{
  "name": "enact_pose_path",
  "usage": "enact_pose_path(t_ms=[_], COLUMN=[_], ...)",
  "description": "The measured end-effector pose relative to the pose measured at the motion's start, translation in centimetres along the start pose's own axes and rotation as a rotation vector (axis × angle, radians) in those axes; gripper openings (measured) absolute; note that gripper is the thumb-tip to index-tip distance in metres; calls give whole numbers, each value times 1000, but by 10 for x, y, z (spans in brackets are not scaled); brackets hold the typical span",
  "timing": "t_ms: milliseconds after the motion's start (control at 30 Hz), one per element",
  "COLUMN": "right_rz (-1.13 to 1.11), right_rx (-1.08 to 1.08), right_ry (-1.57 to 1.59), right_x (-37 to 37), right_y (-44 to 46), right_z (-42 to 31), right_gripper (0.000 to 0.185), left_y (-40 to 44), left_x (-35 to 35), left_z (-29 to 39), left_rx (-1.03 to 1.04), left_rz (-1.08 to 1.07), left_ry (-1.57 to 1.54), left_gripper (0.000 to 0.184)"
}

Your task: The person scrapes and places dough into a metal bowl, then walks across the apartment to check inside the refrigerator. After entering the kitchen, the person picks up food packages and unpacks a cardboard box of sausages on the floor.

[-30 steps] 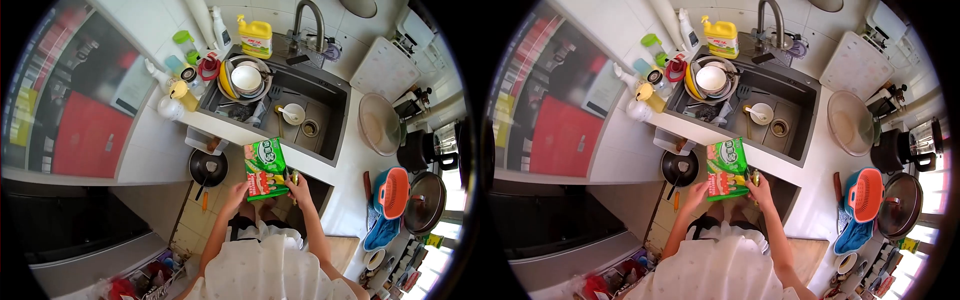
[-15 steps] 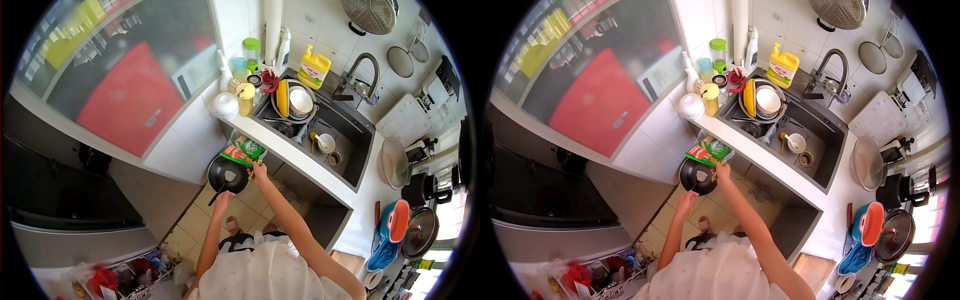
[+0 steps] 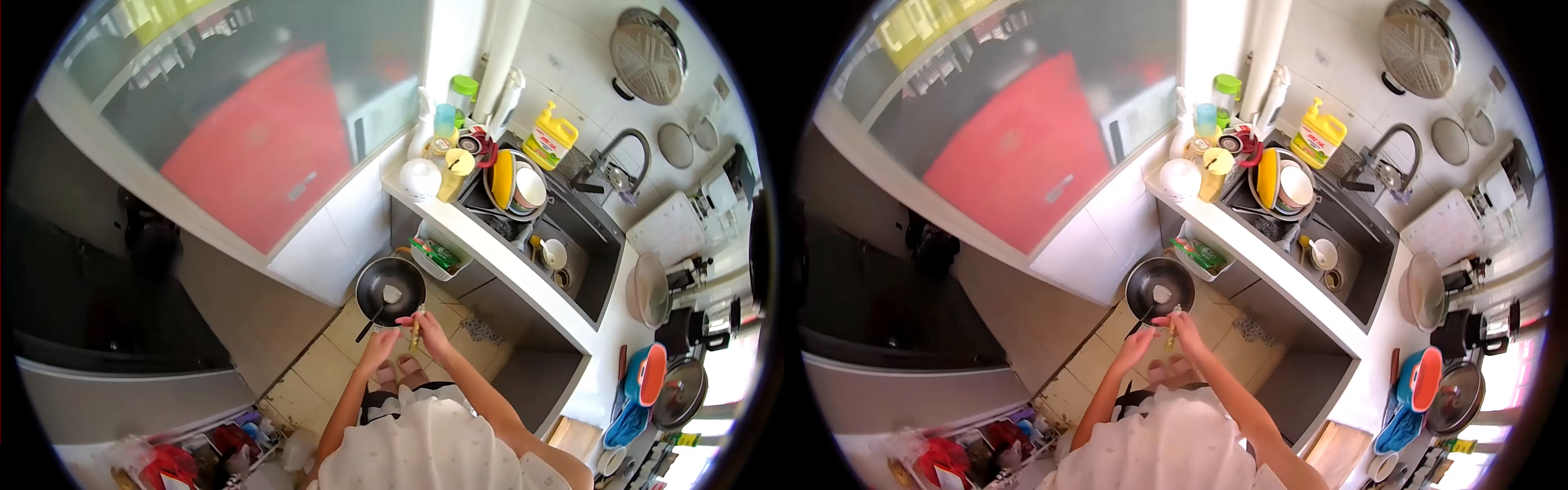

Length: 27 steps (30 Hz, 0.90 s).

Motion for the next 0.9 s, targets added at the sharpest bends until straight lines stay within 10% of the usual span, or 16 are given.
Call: enact_pose_path(t_ms=[567, 900], right_rz=[-912, -997], right_rx=[177, 338], right_ry=[-560, -356], right_x=[239, 454], right_y=[22, 34], right_z=[98, 158], right_gripper=[22, 26], left_y=[-123, -184], left_x=[-165, -376], left_z=[-97, -105], left_rx=[-138, -22], left_rz=[378, 274], left_ry=[-387, -524], left_gripper=[25, 34])
Point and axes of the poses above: each hand's wrist, its own y-axis towards the middle knuckle, its own x-axis out of the palm, z = x × y, the point moved 4 cm from there along y, towards the middle knuckle, and after that the axes turned 12 degrees about -x, right-handed, at the moved point
